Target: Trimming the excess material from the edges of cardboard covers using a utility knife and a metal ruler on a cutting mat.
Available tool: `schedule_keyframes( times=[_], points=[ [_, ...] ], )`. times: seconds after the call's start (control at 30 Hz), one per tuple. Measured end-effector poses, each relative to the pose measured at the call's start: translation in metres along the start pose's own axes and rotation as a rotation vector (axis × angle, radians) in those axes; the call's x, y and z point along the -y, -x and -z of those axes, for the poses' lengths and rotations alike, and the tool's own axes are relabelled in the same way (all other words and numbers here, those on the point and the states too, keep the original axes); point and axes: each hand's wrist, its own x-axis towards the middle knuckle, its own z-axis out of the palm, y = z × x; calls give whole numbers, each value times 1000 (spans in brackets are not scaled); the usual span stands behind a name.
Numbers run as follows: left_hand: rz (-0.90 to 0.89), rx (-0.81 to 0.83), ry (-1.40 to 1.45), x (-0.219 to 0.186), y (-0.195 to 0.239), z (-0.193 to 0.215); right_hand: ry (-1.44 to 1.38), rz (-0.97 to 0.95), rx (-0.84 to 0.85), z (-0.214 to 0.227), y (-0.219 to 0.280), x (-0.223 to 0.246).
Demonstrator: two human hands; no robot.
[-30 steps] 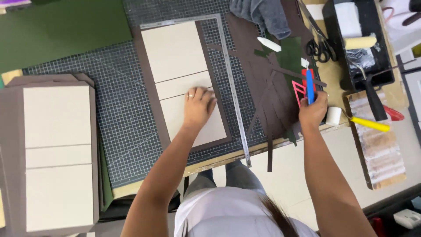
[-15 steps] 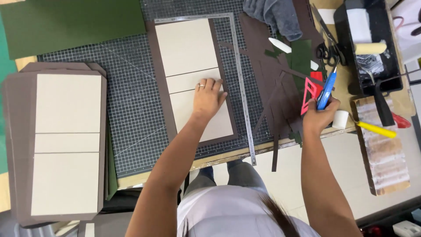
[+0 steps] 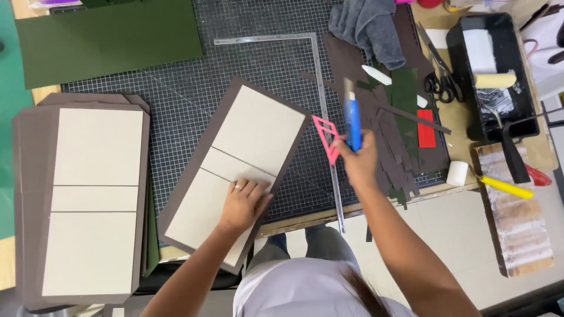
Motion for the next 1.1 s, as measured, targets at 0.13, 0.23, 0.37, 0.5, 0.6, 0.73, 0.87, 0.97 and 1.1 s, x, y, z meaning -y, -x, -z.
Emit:
schedule_keyframes(
  times=[0.13,0.23,0.37,0.5,0.6,0.73,0.87,0.97,1.1],
  points=[
    [45,-58,-6,1,5,0,54,-14,107,-52,-15,-3],
    [88,-152,35,-3,-37,-1,294,-13,118,-81,-29,-18],
    [109,-239,41,-1,-102,-30,438,-16,105,-87,-30,-6],
    [142,-221,78,4,-153,-49,445,-27,122,-87,-31,1],
    [163,-190,91,6,-162,-59,461,-25,149,-84,-25,-3],
    [177,-147,68,11,-167,-68,439,-6,202,-78,-29,-3],
    [189,-150,34,13,-171,-76,367,-24,229,-66,-29,-3],
    [213,-140,44,16,-171,-76,318,-62,262,-48,-16,8],
    [268,-99,104,8,-169,-74,380,-62,447,-8,16,31]
  ],
)
